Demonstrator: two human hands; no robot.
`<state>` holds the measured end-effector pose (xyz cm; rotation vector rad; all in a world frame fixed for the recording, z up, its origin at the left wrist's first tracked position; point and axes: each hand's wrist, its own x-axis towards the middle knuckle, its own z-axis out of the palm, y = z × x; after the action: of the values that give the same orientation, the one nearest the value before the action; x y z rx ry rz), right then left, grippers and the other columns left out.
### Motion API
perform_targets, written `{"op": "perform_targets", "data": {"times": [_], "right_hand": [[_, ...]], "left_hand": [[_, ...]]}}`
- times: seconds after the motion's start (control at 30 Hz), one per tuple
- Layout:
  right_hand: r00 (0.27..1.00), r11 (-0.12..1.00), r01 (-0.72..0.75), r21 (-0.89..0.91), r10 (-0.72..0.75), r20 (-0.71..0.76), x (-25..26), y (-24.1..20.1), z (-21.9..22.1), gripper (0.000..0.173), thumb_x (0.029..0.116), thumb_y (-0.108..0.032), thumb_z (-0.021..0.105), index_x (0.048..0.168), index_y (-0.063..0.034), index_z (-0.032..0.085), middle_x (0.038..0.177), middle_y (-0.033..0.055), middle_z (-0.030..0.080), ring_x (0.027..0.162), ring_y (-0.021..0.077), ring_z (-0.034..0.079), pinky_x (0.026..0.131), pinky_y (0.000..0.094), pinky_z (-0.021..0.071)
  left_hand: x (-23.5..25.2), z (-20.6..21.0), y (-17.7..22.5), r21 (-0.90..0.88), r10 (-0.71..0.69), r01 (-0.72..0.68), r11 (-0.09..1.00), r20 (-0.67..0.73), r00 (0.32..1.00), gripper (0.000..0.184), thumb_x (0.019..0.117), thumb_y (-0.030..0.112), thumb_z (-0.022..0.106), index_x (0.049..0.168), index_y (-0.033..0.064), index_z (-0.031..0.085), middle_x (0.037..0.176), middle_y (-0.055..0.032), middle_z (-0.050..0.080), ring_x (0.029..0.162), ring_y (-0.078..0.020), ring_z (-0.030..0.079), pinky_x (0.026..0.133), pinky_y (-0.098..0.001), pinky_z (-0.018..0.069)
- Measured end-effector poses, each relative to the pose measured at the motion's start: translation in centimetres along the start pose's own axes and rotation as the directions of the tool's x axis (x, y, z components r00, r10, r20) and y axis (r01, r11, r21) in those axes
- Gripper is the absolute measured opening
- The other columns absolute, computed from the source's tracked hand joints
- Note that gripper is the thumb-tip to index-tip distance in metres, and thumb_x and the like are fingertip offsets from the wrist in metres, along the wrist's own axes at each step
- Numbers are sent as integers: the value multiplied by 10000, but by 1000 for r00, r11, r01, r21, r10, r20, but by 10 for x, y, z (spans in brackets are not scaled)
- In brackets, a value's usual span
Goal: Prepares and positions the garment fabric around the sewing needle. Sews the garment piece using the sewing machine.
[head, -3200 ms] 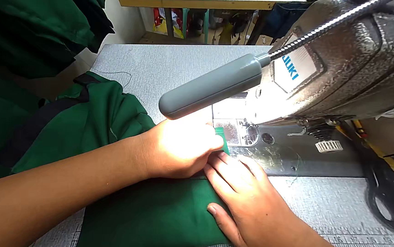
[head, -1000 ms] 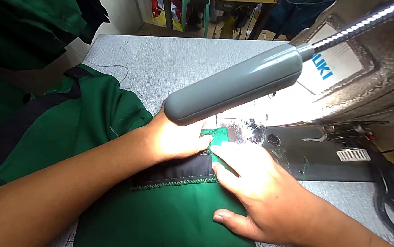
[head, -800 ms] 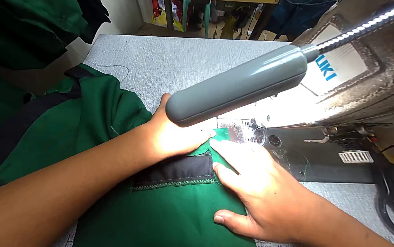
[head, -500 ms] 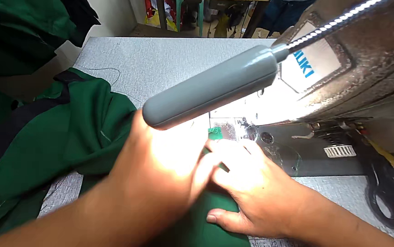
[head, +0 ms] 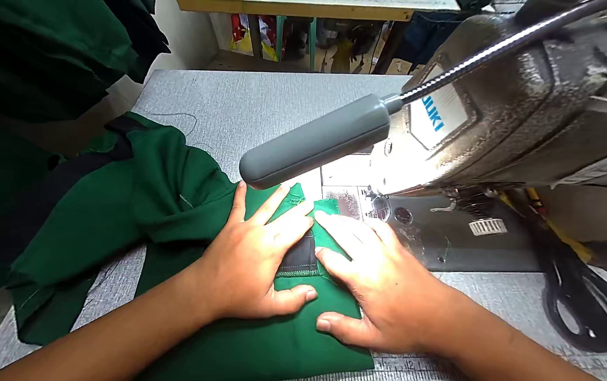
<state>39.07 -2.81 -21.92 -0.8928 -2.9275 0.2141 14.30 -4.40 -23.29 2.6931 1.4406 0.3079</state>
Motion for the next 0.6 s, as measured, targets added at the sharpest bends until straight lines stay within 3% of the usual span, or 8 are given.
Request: {"op": "perform_targets", "data": {"times": [0.07, 0.13, 0.27, 0.47, 0.53, 0.6], "right_hand": [[1000, 1000, -14, 15, 14, 7, -5, -2, 0, 781, 922, -795, 286, 1332, -231, 638, 1602, 127, 433, 1479, 333, 400, 1117, 581, 357], [999, 1000, 5, 10, -5, -55, -18, -6, 3, 767, 920, -790, 312, 1307, -222, 653, 1566, 142, 479, 1425, 357, 470, 1089, 603, 392], [996, 999, 1, -42, -4, -85, -52, -18, 1, 735, 908, -795, 344, 1278, -243, 656, 1532, 152, 518, 1376, 374, 525, 1039, 624, 423], [990, 999, -32, -36, 27, -138, -81, -22, 4, 732, 938, -776, 328, 1322, -244, 652, 1511, 154, 540, 1368, 358, 537, 1024, 602, 455], [973, 996, -61, 64, 73, -219, -77, -14, 3, 554, 993, -640, 417, 1199, -211, 700, 1402, 91, 640, 1294, 296, 603, 997, 556, 496], [903, 946, -183, 268, 269, -334, -66, -1, 2, 337, 993, -411, 571, 1068, -133, 746, 1121, 31, 748, 1069, 201, 699, 894, 451, 573]], "left_hand": [[-3, -1, 8, 24, -22, 22, 999, 9, 1000, 860, 836, 829, 377, 1461, 270, 567, 1592, 76, 454, 1561, -333, 217, 1085, -863, 55], [-8, -3, 22, 30, -34, 33, 999, 30, 999, 850, 848, 827, 359, 1483, 293, 543, 1594, 93, 447, 1561, -345, 209, 1053, -888, 32], [-17, 0, 52, -18, 4, -3, 1000, 55, 998, 868, 868, 825, 327, 1505, 262, 502, 1608, 91, 427, 1553, -352, 233, 1021, -898, 104], [-14, 3, 70, -60, 46, -42, 997, 70, 996, 844, 862, 809, 372, 1546, 319, 439, 1627, 87, 398, 1557, -341, 226, 1023, -891, 123], [-14, 5, 69, -50, 58, -55, 997, 45, 997, 828, 864, 810, 372, 1538, 335, 449, 1621, 86, 408, 1554, -339, 236, 1027, -887, 137], [-15, 5, 68, -43, 62, -60, 997, 44, 997, 821, 867, 816, 366, 1536, 347, 448, 1626, 91, 400, 1558, -334, 228, 1039, -879, 141]]}}
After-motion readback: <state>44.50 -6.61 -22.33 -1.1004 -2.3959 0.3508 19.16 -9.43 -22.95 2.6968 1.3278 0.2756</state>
